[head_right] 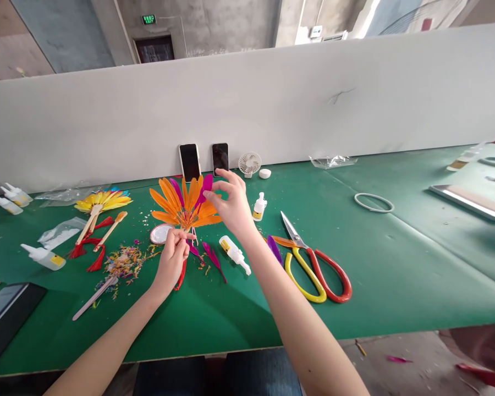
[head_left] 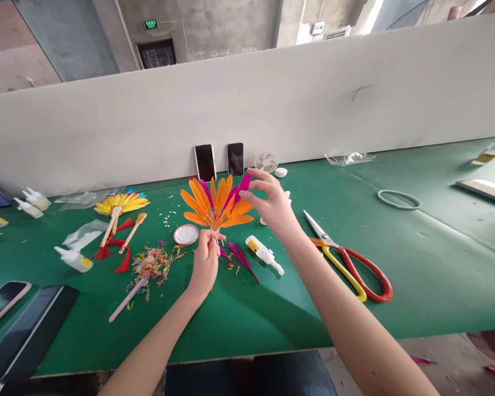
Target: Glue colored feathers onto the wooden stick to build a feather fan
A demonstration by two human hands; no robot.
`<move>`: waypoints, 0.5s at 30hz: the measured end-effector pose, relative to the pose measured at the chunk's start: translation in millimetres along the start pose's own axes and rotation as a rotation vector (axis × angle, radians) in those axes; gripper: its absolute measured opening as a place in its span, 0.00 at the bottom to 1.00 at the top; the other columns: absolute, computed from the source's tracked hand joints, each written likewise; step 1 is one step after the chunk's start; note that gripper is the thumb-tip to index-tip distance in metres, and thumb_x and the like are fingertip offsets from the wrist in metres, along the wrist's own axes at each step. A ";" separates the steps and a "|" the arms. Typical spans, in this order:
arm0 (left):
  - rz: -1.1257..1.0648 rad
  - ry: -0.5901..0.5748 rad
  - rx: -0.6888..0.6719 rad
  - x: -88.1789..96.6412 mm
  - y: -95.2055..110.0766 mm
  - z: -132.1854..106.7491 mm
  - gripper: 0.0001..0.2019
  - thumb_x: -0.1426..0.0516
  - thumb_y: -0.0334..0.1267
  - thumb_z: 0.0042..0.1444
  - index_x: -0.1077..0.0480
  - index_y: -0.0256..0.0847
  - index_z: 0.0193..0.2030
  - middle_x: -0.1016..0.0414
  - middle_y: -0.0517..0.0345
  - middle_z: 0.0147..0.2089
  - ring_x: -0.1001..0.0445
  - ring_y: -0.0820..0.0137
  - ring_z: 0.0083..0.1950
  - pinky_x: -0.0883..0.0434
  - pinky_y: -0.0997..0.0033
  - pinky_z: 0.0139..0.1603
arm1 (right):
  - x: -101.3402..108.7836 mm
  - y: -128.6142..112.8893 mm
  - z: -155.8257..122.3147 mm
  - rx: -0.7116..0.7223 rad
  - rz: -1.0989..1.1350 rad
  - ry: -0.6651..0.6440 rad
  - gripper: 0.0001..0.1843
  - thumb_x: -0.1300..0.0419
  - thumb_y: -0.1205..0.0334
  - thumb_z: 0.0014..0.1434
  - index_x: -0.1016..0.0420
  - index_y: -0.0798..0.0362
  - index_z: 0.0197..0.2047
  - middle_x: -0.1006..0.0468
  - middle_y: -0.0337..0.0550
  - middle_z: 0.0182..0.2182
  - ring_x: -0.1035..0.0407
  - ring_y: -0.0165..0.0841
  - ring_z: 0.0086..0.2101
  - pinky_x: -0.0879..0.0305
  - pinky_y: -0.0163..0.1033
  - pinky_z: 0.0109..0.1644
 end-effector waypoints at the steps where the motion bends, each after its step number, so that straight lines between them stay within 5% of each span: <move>1: 0.006 -0.008 -0.001 -0.2 -0.2 -0.3 0.05 0.55 0.31 0.55 0.44 0.43 0.30 0.30 0.59 0.35 0.44 0.78 0.22 0.42 0.76 0.26 | -0.6 -0.3 2.3 0.020 -0.036 -0.010 0.08 0.40 0.56 0.50 0.28 0.49 0.24 0.32 0.43 0.54 0.48 0.47 0.60 0.51 0.61 0.59; 4: 0.016 -0.035 0.000 -0.6 -1.2 -0.9 0.05 0.54 0.31 0.54 0.44 0.43 0.29 0.29 0.59 0.35 0.43 0.78 0.23 0.42 0.75 0.26 | -4.4 -0.1 7.4 0.028 -0.068 -0.078 0.09 0.39 0.55 0.50 0.29 0.50 0.23 0.34 0.43 0.57 0.55 0.49 0.63 0.56 0.63 0.61; 15: 0.041 -0.048 -0.037 -2.1 -2.0 -1.7 0.04 0.54 0.31 0.52 0.42 0.42 0.28 0.28 0.59 0.34 0.42 0.77 0.23 0.41 0.75 0.26 | -16.2 10.1 9.8 -0.055 -0.083 -0.100 0.06 0.38 0.59 0.49 0.27 0.51 0.25 0.35 0.44 0.58 0.57 0.49 0.63 0.58 0.62 0.62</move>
Point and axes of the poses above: each hand's wrist, its own z-axis towards the middle knuckle, its own x-axis out of the back of the hand, y = z × x, the point moved 1 cm from there along z, towards the middle knuckle
